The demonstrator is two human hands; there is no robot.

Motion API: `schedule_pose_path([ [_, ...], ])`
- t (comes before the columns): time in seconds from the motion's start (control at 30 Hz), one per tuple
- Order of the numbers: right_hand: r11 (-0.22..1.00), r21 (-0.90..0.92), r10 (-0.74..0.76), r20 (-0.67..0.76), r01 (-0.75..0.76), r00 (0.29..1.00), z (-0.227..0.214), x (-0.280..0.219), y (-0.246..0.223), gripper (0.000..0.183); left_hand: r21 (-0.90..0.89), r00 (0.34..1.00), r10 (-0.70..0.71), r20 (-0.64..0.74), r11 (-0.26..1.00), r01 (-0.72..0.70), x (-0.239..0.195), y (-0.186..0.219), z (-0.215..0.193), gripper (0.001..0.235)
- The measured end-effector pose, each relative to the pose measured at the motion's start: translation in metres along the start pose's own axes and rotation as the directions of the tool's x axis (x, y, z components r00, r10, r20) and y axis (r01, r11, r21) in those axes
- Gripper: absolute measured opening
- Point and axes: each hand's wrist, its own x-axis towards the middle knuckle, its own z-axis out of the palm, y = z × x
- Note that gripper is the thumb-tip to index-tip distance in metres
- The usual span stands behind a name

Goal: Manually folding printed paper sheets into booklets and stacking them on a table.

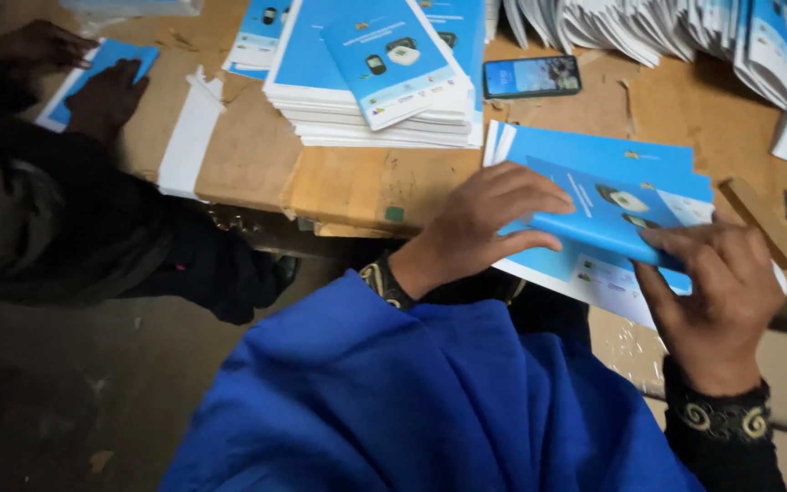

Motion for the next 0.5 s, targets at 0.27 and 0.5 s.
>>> schedule_pose_path([
  [0.27,1.0,-0.002,-0.012,-0.028,0.012,1.0,0.007,-0.008,0.005,0.014,-0.06,0.998,-0.044,-0.035,0.997,0.042,0.002,0.012,-0.001,0.021],
  [0.5,0.999,0.033,-0.013,-0.071,0.015,0.997,0.01,-0.008,0.001,0.014,-0.06,0.999,-0.026,-0.039,0.998,0.024,0.002,0.019,0.0,0.016],
])
